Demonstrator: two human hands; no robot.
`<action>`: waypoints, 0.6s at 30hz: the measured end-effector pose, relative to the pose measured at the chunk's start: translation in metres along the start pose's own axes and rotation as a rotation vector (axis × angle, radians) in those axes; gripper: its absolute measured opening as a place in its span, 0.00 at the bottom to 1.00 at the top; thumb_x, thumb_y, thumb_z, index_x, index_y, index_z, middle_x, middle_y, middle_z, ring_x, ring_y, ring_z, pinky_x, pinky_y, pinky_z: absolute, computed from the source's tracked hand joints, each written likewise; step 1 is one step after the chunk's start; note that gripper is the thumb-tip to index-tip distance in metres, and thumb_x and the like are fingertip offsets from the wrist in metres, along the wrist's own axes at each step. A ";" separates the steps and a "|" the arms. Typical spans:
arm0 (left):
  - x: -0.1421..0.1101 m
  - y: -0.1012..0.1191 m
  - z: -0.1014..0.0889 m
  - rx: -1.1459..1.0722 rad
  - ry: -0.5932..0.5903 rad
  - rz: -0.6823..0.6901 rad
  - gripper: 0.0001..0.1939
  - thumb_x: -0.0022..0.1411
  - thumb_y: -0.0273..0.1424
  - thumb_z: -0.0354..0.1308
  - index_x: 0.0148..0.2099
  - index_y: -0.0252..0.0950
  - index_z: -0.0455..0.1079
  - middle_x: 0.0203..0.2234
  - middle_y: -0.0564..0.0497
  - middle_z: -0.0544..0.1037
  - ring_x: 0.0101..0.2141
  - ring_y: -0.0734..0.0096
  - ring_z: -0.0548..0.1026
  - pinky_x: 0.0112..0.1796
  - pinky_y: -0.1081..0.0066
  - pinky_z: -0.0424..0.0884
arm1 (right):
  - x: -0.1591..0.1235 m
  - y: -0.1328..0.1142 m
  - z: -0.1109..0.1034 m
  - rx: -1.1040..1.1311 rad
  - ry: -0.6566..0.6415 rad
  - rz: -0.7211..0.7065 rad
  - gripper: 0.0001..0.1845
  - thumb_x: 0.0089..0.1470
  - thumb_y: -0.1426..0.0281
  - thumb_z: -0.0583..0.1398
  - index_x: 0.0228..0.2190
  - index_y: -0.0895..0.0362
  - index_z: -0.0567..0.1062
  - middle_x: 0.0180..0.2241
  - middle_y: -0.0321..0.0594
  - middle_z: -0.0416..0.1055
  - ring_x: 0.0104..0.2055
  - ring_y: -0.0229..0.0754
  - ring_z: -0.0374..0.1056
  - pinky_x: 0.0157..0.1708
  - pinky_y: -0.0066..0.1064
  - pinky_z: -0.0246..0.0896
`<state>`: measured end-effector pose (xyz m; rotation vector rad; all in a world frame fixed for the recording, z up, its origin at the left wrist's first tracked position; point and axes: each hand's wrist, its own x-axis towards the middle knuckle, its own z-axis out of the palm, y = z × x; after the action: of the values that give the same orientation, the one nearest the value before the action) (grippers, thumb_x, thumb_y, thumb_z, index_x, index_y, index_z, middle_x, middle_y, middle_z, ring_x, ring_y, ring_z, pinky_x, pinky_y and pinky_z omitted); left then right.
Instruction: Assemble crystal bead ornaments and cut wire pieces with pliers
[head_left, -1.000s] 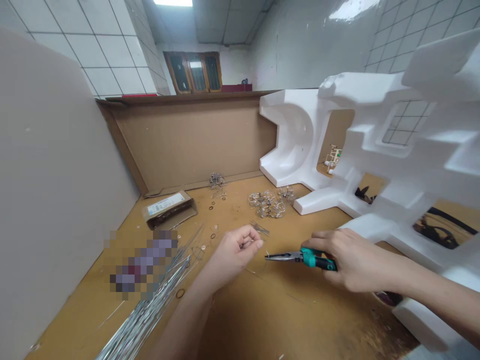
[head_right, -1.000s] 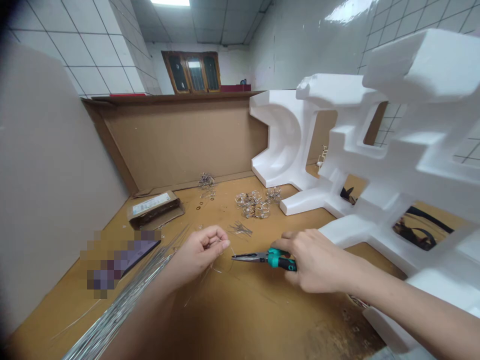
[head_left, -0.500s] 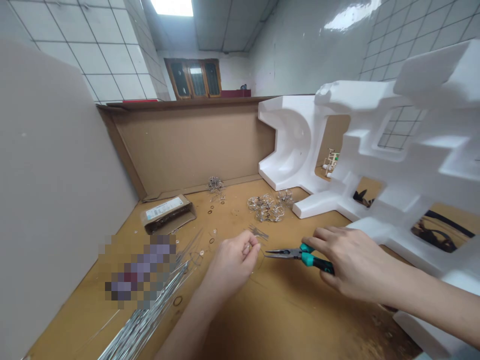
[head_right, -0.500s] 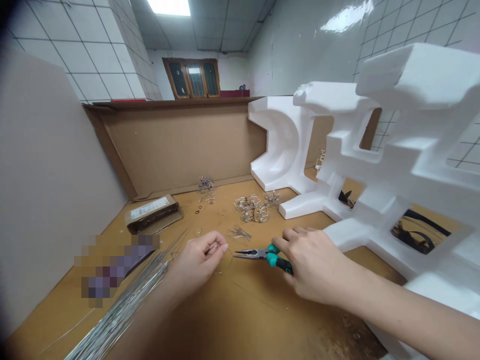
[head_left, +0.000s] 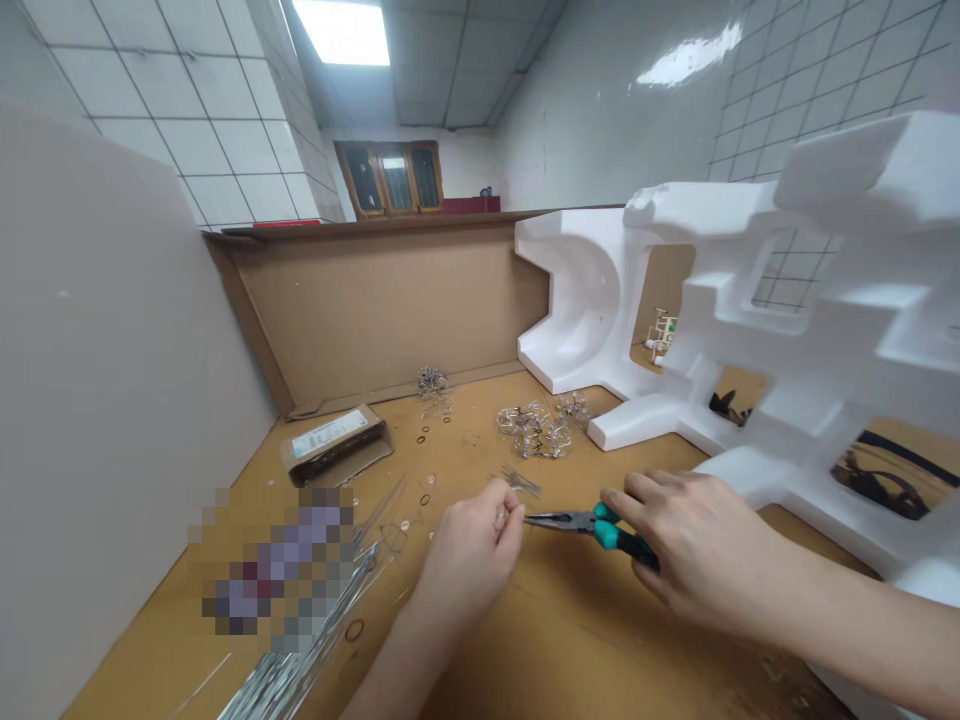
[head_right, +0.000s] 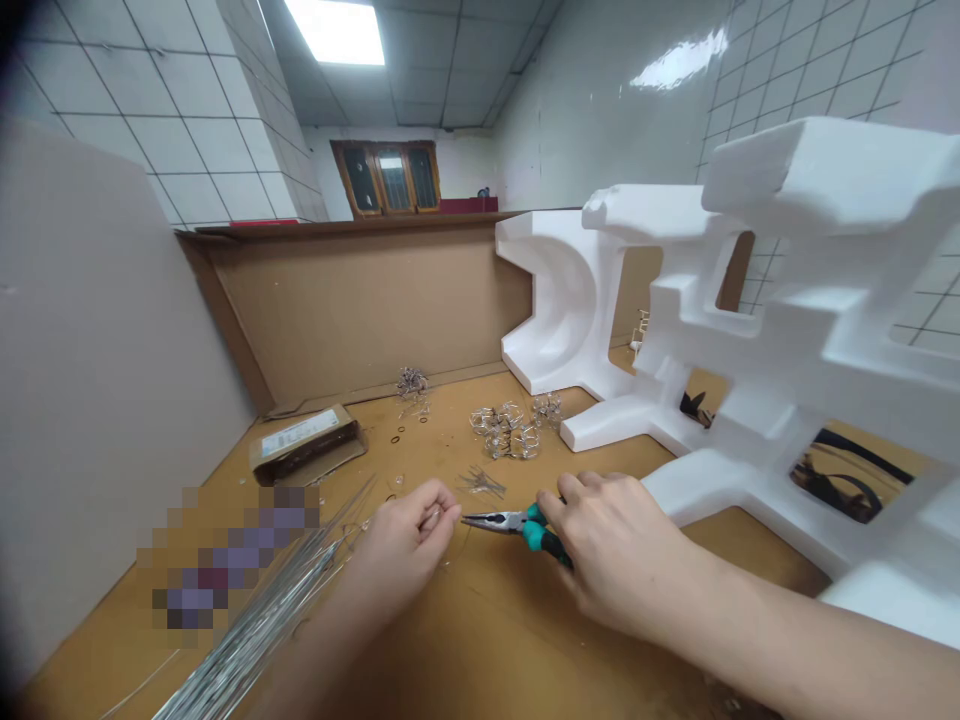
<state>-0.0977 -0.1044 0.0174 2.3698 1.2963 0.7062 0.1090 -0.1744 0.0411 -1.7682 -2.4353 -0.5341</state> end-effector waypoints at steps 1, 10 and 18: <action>0.000 0.000 0.000 0.008 0.008 -0.004 0.09 0.59 0.33 0.43 0.28 0.38 0.58 0.14 0.59 0.56 0.18 0.75 0.56 0.22 0.74 0.45 | 0.000 0.000 0.000 -0.008 0.013 -0.001 0.07 0.40 0.69 0.56 0.27 0.55 0.67 0.24 0.39 0.64 0.24 0.40 0.57 0.23 0.31 0.33; 0.001 0.002 0.002 -0.002 0.051 -0.024 0.09 0.59 0.32 0.43 0.27 0.38 0.57 0.14 0.59 0.56 0.18 0.75 0.56 0.23 0.74 0.46 | 0.002 0.000 0.008 -0.046 0.108 -0.029 0.06 0.40 0.71 0.56 0.27 0.55 0.66 0.24 0.37 0.64 0.24 0.39 0.56 0.23 0.32 0.32; 0.004 -0.003 0.015 -0.067 0.075 -0.021 0.08 0.58 0.32 0.43 0.27 0.38 0.57 0.14 0.58 0.57 0.17 0.74 0.57 0.23 0.73 0.45 | 0.002 -0.002 0.011 -0.041 0.024 -0.023 0.06 0.41 0.71 0.55 0.27 0.56 0.68 0.23 0.40 0.65 0.22 0.39 0.59 0.22 0.32 0.31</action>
<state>-0.0891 -0.1000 0.0041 2.2935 1.3049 0.8263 0.1082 -0.1690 0.0308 -1.7409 -2.4483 -0.6079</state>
